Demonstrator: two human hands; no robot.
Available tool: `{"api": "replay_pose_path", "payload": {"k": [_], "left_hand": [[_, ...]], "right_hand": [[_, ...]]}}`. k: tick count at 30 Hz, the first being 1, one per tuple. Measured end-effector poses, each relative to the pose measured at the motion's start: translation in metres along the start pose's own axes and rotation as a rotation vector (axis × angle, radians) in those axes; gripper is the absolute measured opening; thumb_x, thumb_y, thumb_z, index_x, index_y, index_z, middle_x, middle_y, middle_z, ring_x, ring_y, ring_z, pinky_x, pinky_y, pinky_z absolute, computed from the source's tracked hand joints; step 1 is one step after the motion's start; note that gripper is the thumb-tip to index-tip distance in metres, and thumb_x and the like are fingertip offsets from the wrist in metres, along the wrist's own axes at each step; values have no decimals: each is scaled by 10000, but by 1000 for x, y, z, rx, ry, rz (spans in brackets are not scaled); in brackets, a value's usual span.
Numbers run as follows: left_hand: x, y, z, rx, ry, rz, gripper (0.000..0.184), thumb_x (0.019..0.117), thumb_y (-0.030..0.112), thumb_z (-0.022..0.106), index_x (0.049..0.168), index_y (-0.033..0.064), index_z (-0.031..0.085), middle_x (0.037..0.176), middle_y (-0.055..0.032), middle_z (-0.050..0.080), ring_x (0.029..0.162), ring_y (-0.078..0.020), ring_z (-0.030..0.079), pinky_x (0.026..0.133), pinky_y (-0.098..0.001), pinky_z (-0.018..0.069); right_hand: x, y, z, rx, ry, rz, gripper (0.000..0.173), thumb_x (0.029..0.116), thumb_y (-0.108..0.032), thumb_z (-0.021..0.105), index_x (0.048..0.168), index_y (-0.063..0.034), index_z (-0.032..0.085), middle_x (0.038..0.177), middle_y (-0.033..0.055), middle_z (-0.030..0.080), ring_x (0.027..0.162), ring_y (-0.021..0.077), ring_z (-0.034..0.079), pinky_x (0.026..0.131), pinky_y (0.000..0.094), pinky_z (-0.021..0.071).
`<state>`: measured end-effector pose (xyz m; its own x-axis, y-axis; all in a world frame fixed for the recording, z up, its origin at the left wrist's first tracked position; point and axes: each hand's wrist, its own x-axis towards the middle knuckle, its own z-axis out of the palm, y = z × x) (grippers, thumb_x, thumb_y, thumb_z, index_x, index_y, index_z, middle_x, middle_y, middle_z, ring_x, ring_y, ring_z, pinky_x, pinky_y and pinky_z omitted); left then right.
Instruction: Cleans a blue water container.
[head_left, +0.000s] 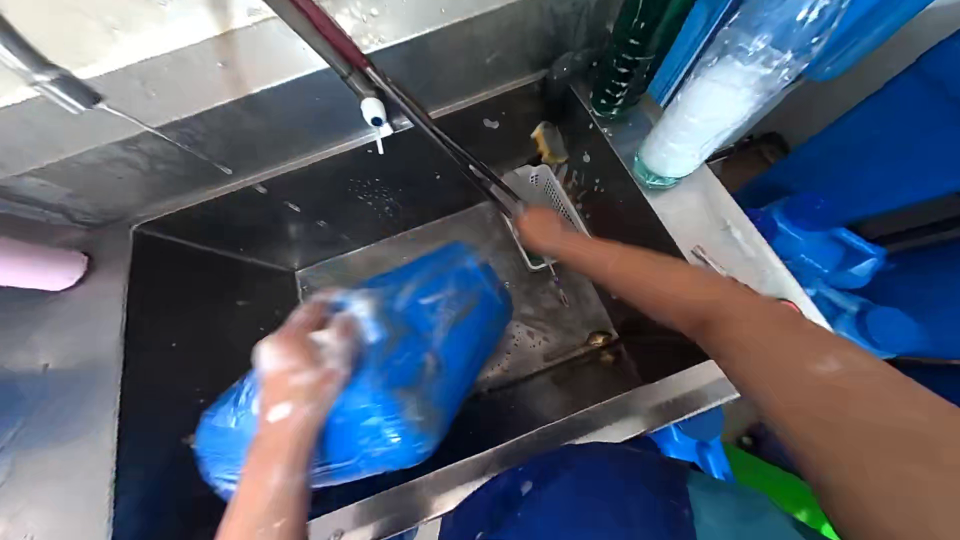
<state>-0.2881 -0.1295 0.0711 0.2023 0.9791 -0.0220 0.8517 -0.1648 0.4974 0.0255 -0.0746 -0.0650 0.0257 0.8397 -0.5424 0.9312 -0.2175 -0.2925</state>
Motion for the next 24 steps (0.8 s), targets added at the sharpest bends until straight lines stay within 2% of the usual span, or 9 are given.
{"api": "replay_pose_path", "payload": {"k": [2, 5, 7, 10, 13, 15, 17, 20, 24], "left_hand": [[19, 36, 47, 233, -279, -62, 362, 1033, 231, 587, 1260, -42, 659, 1078, -293, 711, 1029, -457, 694, 928, -639, 506], [32, 32, 122, 424, -679, -114, 440, 1078, 301, 481, 1393, 13, 587, 1290, -286, 651, 1237, -472, 608, 1048, -643, 435], [29, 15, 137, 378, -772, -57, 483, 1044, 286, 561, 1433, -1, 547, 1324, -303, 623, 1273, -484, 575, 1075, -638, 405], [35, -16, 114, 278, -797, 46, 599, 891, 365, 791, 1354, 21, 630, 1353, -253, 612, 1335, -451, 507, 1116, -650, 347], [49, -45, 96, 221, -702, 19, 401, 976, 381, 693, 1062, -9, 732, 1215, -222, 662, 1265, -434, 542, 1073, -685, 343], [48, -41, 99, 243, -693, -64, 452, 1058, 362, 556, 1168, -53, 695, 1270, -255, 639, 1306, -448, 508, 1116, -668, 303], [47, -30, 105, 379, -792, -80, 426, 1063, 331, 544, 1268, -19, 671, 1380, -229, 595, 1397, -438, 428, 1130, -675, 265], [52, -29, 97, 389, -920, -55, 393, 1045, 290, 574, 1281, -9, 665, 1443, -214, 554, 1443, -440, 368, 1123, -700, 246], [54, -44, 90, 243, -891, -92, 452, 1054, 310, 545, 1315, -55, 600, 1461, -224, 519, 1449, -415, 353, 1163, -661, 203]], "right_hand": [[17, 34, 79, 131, -188, 86, 398, 1021, -151, 578, 1295, 136, 593, 1361, 355, 570, 1300, 513, 532, 1061, 684, 398], [59, 84, 144, 406, -325, 341, 555, 1048, -264, 573, 1432, 123, 473, 1512, 312, 459, 1441, 412, 431, 1184, 544, 335], [68, 94, 160, 501, -279, 352, 526, 1081, -258, 518, 1455, 106, 460, 1515, 312, 459, 1446, 407, 430, 1193, 522, 327], [61, 76, 159, 478, -347, 124, 460, 1112, -204, 438, 1450, 108, 452, 1410, 347, 528, 1317, 446, 533, 1127, 539, 392], [45, 30, 124, 487, -385, -204, 448, 1121, -199, 394, 1443, 108, 446, 1351, 363, 552, 1260, 462, 555, 1090, 568, 410], [30, -3, 80, 483, -356, -339, 479, 1137, -257, 326, 1380, 114, 509, 1322, 346, 572, 1246, 455, 555, 1079, 588, 408], [17, -32, 50, 331, -225, -483, 585, 1130, -336, 296, 1147, 119, 662, 1100, 322, 669, 1094, 467, 635, 973, 641, 449], [-10, -85, 39, -31, -122, -664, 463, 1088, -265, 427, 946, 46, 740, 949, 251, 729, 999, 445, 690, 940, 660, 448], [15, -85, 48, -117, -68, -568, 340, 1050, -197, 528, 997, 65, 738, 993, 298, 719, 1028, 510, 676, 924, 720, 454]]}}
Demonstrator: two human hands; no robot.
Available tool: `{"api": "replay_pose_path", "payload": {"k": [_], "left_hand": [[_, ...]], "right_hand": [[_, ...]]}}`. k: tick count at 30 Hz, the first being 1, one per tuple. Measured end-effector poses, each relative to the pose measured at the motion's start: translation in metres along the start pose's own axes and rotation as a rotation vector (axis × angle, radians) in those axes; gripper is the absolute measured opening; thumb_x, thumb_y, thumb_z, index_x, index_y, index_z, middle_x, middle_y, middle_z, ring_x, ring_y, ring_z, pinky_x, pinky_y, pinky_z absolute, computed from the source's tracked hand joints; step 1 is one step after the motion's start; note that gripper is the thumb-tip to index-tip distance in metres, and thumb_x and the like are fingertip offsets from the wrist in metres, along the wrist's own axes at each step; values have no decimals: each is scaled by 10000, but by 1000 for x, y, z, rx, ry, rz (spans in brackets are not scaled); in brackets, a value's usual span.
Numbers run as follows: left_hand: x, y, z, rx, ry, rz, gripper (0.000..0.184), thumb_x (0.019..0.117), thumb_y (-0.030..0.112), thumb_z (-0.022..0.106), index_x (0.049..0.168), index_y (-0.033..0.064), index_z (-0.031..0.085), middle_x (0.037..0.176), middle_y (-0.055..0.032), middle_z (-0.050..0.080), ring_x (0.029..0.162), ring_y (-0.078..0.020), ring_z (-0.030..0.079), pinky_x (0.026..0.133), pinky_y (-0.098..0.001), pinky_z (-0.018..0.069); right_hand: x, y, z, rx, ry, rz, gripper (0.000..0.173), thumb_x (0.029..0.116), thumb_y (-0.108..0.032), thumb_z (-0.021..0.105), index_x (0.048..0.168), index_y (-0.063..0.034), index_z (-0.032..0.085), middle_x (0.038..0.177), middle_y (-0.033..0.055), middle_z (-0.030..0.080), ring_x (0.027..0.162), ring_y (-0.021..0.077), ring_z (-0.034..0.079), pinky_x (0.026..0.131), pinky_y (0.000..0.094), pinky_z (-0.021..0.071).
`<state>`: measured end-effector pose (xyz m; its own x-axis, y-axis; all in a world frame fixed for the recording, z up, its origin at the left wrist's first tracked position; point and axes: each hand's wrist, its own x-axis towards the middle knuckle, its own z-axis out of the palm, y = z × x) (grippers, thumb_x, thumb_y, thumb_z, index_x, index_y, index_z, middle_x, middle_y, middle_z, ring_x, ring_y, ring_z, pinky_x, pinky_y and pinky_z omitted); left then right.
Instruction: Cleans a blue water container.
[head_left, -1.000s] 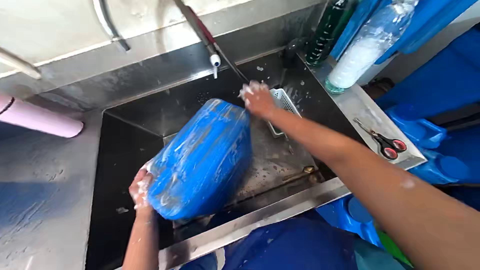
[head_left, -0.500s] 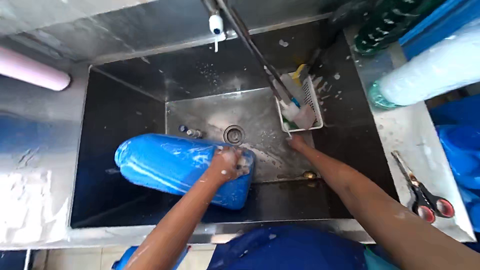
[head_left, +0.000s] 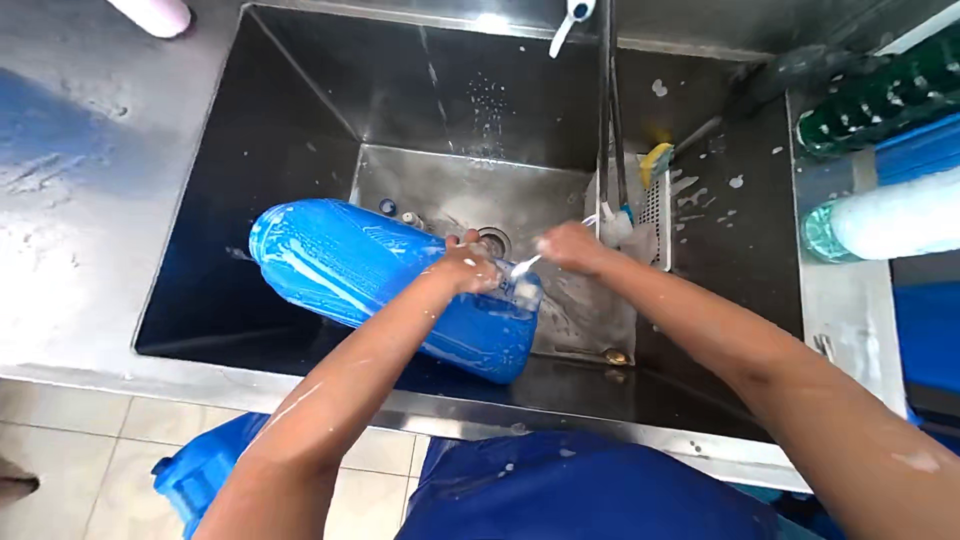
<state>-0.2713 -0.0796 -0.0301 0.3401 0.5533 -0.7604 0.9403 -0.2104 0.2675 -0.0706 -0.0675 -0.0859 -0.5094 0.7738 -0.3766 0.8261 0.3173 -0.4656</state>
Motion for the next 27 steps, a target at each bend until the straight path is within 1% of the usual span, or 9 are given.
{"api": "replay_pose_path", "payload": {"k": [2, 5, 9, 12, 16, 19, 22, 23, 27], "left_hand": [[0, 2, -3, -3, -31, -11, 445, 1051, 304, 553, 1311, -52, 608, 1465, -225, 514, 1455, -412, 342, 1158, -652, 207], [5, 0, -11, -26, -91, -53, 402, 1006, 312, 632, 1245, -9, 672, 1525, -228, 449, 1428, -458, 356, 1125, -676, 264], [17, -12, -20, 68, -144, -21, 399, 980, 364, 667, 1217, 44, 694, 1547, -197, 424, 1400, -436, 401, 1097, -670, 321], [20, -16, -20, 158, -163, 69, 380, 1016, 345, 624, 1195, 14, 683, 1403, -231, 545, 1361, -442, 445, 1070, -669, 333], [12, -2, -20, 256, -155, 115, 279, 979, 223, 673, 1164, 20, 721, 1385, -233, 579, 1356, -442, 467, 1089, -643, 351], [10, 6, -28, 252, -179, 80, 237, 964, 167, 678, 1101, -20, 723, 1176, -225, 681, 1158, -404, 616, 971, -617, 452], [26, 2, -36, 130, -251, 55, 226, 958, 136, 674, 1093, -43, 705, 1076, -195, 691, 1002, -311, 646, 890, -501, 490], [32, 1, -31, 48, -262, 95, 238, 975, 141, 663, 1119, -47, 691, 1092, -190, 682, 1007, -284, 639, 906, -462, 490], [2, 22, -28, -21, -115, 110, 387, 1023, 209, 607, 1222, -121, 641, 1321, -307, 610, 1274, -452, 563, 1056, -646, 414]], "right_hand": [[0, 0, -22, -75, 80, 106, 380, 1059, -214, 486, 1016, 80, 722, 1028, 319, 712, 1070, 527, 658, 986, 714, 409], [-5, -15, 4, -71, 192, 0, 348, 1029, -174, 496, 924, 68, 724, 899, 289, 720, 943, 492, 702, 898, 684, 478], [-11, 28, 8, 66, 61, 366, 425, 1073, -266, 494, 1026, 94, 715, 1052, 335, 696, 1095, 523, 644, 960, 709, 442], [-23, 8, 6, 161, 203, 296, 426, 1067, -254, 482, 969, 83, 723, 940, 309, 706, 961, 501, 681, 853, 700, 482], [-29, -41, 37, 485, 51, 130, 505, 1104, -298, 389, 1130, 124, 666, 1041, 300, 682, 1031, 400, 660, 959, 572, 488], [-45, -50, 46, 510, 46, 91, 521, 1006, -367, 542, 1192, 118, 588, 1023, 270, 660, 973, 369, 648, 886, 535, 508], [-50, -55, 44, 464, -16, 124, 488, 949, -242, 689, 1258, 110, 555, 1079, 287, 660, 998, 394, 658, 917, 540, 513], [-54, -52, 46, 454, -9, 119, 465, 950, -217, 685, 1253, 111, 559, 1080, 288, 664, 999, 396, 663, 919, 537, 517], [-55, -50, 48, 426, 73, 91, 602, 868, -320, 780, 1250, 107, 597, 1093, 304, 683, 1021, 450, 677, 927, 610, 523]]}}
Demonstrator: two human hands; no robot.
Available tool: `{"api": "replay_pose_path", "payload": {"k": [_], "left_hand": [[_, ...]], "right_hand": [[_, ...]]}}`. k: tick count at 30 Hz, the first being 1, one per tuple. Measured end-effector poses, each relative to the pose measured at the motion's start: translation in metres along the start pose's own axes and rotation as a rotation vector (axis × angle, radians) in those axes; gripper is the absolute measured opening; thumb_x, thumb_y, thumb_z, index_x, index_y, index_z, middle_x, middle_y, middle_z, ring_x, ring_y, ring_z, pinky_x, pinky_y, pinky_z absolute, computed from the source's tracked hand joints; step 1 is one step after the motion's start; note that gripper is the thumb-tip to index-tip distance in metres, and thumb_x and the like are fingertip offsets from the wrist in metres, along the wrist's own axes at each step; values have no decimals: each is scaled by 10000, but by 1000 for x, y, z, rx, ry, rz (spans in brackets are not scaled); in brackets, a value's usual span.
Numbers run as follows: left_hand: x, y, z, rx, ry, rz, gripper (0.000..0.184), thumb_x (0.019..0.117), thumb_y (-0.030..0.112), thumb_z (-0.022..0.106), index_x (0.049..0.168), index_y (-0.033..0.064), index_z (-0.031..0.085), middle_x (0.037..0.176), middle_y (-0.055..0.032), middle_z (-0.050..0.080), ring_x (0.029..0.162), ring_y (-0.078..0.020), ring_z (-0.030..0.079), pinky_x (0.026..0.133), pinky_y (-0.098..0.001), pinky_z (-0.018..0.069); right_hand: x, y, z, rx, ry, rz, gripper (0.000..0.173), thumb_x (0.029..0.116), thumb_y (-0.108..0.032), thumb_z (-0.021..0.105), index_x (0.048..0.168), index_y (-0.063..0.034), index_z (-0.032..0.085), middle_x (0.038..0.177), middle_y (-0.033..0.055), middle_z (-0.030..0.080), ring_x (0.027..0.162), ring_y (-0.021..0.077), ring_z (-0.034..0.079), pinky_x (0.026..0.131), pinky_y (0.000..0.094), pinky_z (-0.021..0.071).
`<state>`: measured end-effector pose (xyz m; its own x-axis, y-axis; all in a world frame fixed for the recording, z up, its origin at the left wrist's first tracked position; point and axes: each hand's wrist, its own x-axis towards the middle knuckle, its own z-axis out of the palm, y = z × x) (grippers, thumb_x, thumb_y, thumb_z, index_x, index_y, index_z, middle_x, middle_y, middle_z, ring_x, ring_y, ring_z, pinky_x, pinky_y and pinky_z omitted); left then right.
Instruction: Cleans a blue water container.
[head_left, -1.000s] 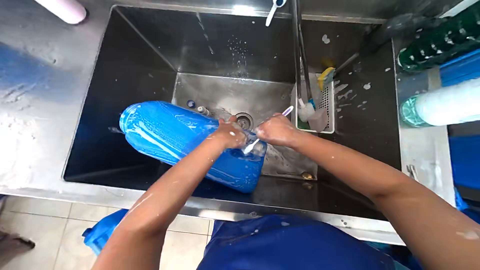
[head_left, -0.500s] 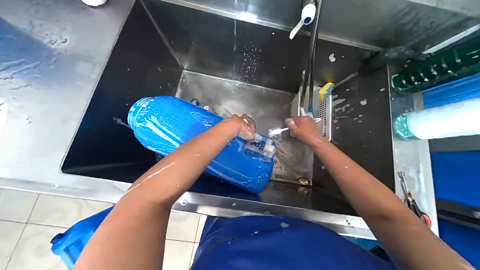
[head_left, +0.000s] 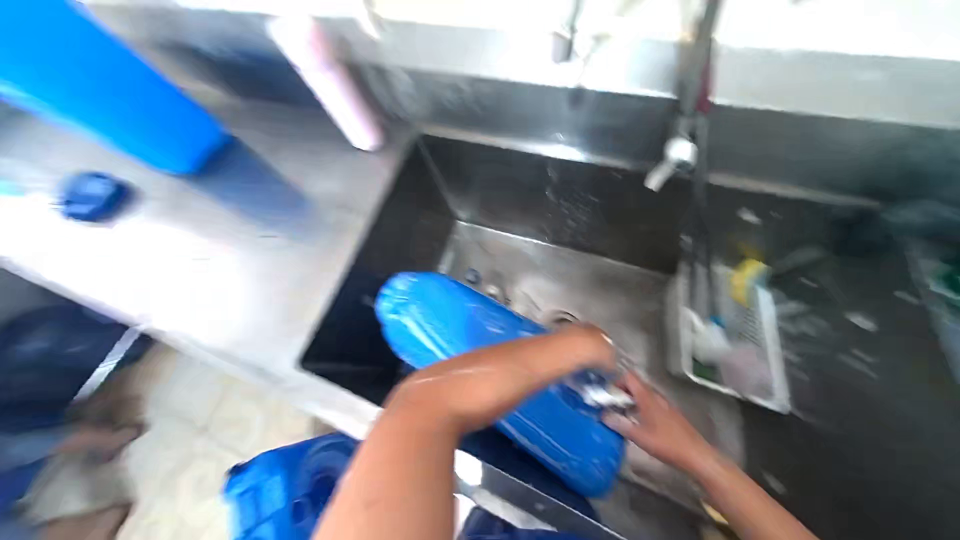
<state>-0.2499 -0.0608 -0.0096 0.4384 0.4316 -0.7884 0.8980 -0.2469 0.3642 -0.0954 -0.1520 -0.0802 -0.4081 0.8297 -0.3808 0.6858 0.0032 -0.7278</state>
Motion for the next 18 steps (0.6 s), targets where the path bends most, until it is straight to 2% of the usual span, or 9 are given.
{"api": "replay_pose_path", "payload": {"k": [2, 4, 7, 8, 10, 12, 14, 16, 18], "left_hand": [[-4, 5, 6, 4, 53, -51, 415, 1014, 243, 633, 1212, -122, 647, 1337, -314, 597, 1299, -474, 534, 1054, -675, 397], [-10, 7, 3, 6, 77, -51, 387, 1022, 214, 615, 1225, -114, 645, 1332, -312, 600, 1301, -475, 528, 1050, -681, 386], [-40, 10, 6, -2, 119, -73, 391, 1022, 212, 615, 1248, -107, 634, 1321, -317, 604, 1303, -479, 524, 1082, -681, 354], [-48, 7, 10, -3, 128, -93, 398, 1020, 215, 614, 1259, -102, 632, 1332, -315, 600, 1310, -479, 522, 1081, -677, 362], [-56, -2, 12, -19, 129, -137, 427, 1017, 226, 622, 1292, -100, 613, 1380, -319, 568, 1351, -485, 486, 1084, -684, 359], [-48, -13, 14, -30, 122, -143, 445, 993, 233, 670, 1305, -81, 621, 1476, -293, 497, 1458, -470, 352, 1122, -701, 285], [-29, -26, 16, 17, 117, -119, 384, 961, 226, 708, 1252, -21, 676, 1518, -239, 479, 1500, -461, 274, 1116, -746, 238], [-16, -36, 14, 7, 126, -95, 310, 951, 201, 716, 1190, 3, 709, 1438, -227, 555, 1454, -469, 341, 1116, -767, 202], [-9, -39, 14, 7, 149, -89, 261, 935, 180, 718, 1135, 11, 731, 1397, -207, 588, 1419, -456, 388, 1111, -741, 232]], "right_hand": [[0, 9, 6, 1, 54, -103, 663, 865, -420, 722, 1212, 134, 604, 1024, 317, 690, 953, 482, 686, 860, 653, 524], [0, 17, 7, 18, 96, -217, 635, 944, -444, 546, 1168, 146, 606, 958, 305, 684, 882, 466, 687, 794, 647, 527], [2, 20, 4, 37, 117, -263, 691, 1039, -460, 316, 1141, 143, 638, 993, 304, 689, 944, 451, 687, 847, 628, 512], [6, 20, 1, 18, 126, -274, 674, 1048, -430, 313, 1102, 140, 668, 999, 309, 697, 960, 464, 691, 868, 638, 506], [16, 20, -16, -48, 84, -276, 531, 1043, -321, 440, 1020, 144, 695, 945, 322, 691, 924, 495, 679, 877, 664, 494], [23, 15, -38, -127, 33, -245, 459, 1049, -252, 510, 974, 166, 686, 930, 341, 673, 941, 517, 655, 931, 668, 460], [30, 10, -55, -270, 70, -236, 406, 1067, -191, 490, 962, 128, 717, 932, 314, 700, 963, 504, 670, 978, 669, 441], [39, -9, -58, -473, 129, -307, 290, 1034, -118, 539, 945, 65, 747, 901, 273, 724, 925, 479, 699, 943, 669, 461], [53, -28, -42, -607, 102, -365, 266, 997, -146, 606, 883, 41, 758, 859, 247, 732, 882, 450, 714, 922, 652, 477]]}}
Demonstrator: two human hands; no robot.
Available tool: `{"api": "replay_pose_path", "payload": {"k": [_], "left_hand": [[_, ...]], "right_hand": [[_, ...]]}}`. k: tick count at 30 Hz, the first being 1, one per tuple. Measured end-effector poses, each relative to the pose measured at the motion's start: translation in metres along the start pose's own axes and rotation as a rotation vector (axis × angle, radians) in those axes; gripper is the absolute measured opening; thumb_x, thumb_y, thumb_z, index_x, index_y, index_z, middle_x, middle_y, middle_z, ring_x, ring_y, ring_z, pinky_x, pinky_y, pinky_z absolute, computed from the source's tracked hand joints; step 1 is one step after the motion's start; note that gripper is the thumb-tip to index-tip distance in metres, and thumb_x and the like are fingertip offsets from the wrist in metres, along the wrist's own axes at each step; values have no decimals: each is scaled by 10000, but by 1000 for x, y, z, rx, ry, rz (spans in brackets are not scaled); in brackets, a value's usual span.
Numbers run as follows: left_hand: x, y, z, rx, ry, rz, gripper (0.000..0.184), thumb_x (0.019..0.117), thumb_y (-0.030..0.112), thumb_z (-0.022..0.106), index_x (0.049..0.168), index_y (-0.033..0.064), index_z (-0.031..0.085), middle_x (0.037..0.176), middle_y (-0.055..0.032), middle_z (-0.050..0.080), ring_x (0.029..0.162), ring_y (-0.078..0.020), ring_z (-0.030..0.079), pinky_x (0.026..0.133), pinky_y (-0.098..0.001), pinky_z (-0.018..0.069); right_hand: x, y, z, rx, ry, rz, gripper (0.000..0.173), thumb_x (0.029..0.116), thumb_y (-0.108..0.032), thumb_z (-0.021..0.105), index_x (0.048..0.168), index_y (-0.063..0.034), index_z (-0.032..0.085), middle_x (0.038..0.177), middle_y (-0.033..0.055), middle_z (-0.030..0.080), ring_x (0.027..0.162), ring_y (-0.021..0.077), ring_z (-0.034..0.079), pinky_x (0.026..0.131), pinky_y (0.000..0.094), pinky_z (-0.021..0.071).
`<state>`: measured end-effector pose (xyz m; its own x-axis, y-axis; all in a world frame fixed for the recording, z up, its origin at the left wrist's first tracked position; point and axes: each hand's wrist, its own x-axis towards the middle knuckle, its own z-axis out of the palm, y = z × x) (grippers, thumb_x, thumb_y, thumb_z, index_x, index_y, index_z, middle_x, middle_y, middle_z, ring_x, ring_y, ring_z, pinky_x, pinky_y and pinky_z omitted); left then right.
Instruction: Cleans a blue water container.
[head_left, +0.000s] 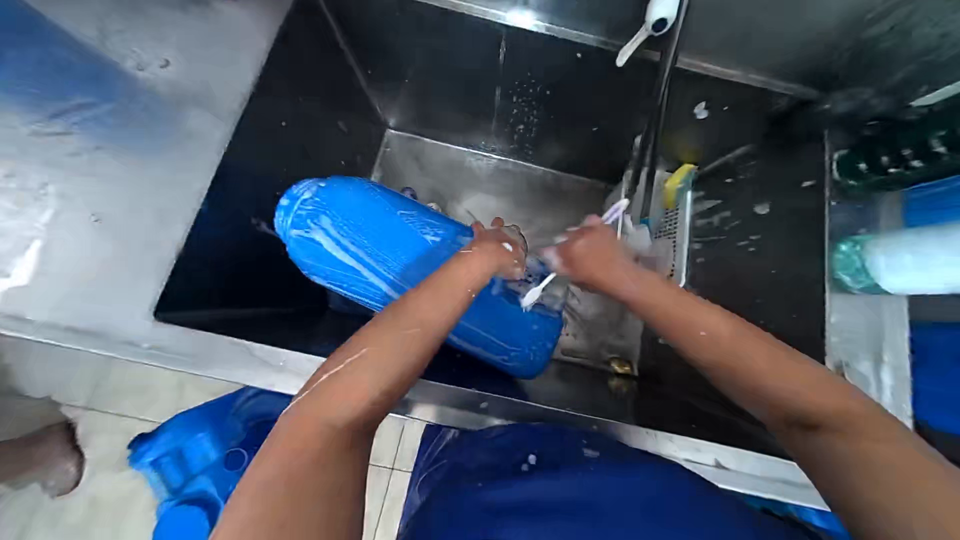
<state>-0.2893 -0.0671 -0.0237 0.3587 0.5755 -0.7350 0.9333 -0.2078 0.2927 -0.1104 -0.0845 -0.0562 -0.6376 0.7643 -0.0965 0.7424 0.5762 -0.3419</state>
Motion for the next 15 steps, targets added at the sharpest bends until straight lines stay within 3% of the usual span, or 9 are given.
{"api": "replay_pose_path", "payload": {"k": [1, 4, 5, 7, 9, 12, 15], "left_hand": [[2, 1, 4, 3, 3, -1, 272, 940, 192, 717, 1148, 17, 727, 1420, -195, 576, 1427, -450, 382, 1115, -727, 244], [3, 0, 11, 29, 21, 20, 322, 964, 221, 685, 1210, 13, 688, 1471, -180, 541, 1443, -440, 367, 1118, -691, 267], [3, -1, 14, 29, 32, 36, 311, 970, 231, 679, 1195, 16, 699, 1467, -177, 545, 1437, -436, 375, 1113, -686, 273], [2, -4, 13, 28, 47, 73, 325, 985, 247, 667, 1206, 12, 702, 1468, -176, 549, 1436, -426, 384, 1112, -680, 277], [1, -5, 14, 26, 54, 92, 368, 999, 256, 646, 1261, -1, 668, 1470, -182, 545, 1428, -417, 400, 1115, -663, 283], [3, -5, 16, 9, 60, 97, 346, 1005, 278, 640, 1229, 17, 680, 1435, -171, 566, 1411, -396, 417, 1136, -633, 268], [7, -6, 16, 37, 46, 106, 305, 987, 266, 649, 1192, 49, 713, 1455, -143, 558, 1430, -381, 398, 1130, -633, 269]], "right_hand": [[9, 4, 9, -36, -38, -25, 279, 985, -154, 614, 839, 49, 737, 840, 253, 725, 869, 454, 715, 905, 655, 480], [40, 46, -10, -141, -263, 142, 357, 1051, -218, 545, 1000, 73, 745, 1041, 296, 725, 1084, 492, 665, 1062, 677, 376], [44, 49, -23, -179, -271, 181, 385, 1053, -239, 527, 999, 75, 743, 1061, 296, 722, 1106, 490, 656, 1066, 677, 359], [38, 20, -28, -180, -165, 100, 339, 1009, -211, 584, 910, 73, 740, 983, 285, 727, 1034, 477, 679, 1001, 672, 400], [26, 9, 2, -100, -102, -49, 270, 957, -170, 661, 830, 54, 740, 885, 255, 729, 931, 451, 705, 932, 657, 453], [33, 45, -3, -115, -180, 21, 318, 1006, -182, 597, 885, 71, 746, 967, 273, 734, 1013, 472, 686, 985, 680, 410], [28, 14, -14, -124, -134, 22, 298, 986, -165, 615, 845, 64, 743, 921, 261, 731, 979, 463, 691, 957, 666, 422]]}}
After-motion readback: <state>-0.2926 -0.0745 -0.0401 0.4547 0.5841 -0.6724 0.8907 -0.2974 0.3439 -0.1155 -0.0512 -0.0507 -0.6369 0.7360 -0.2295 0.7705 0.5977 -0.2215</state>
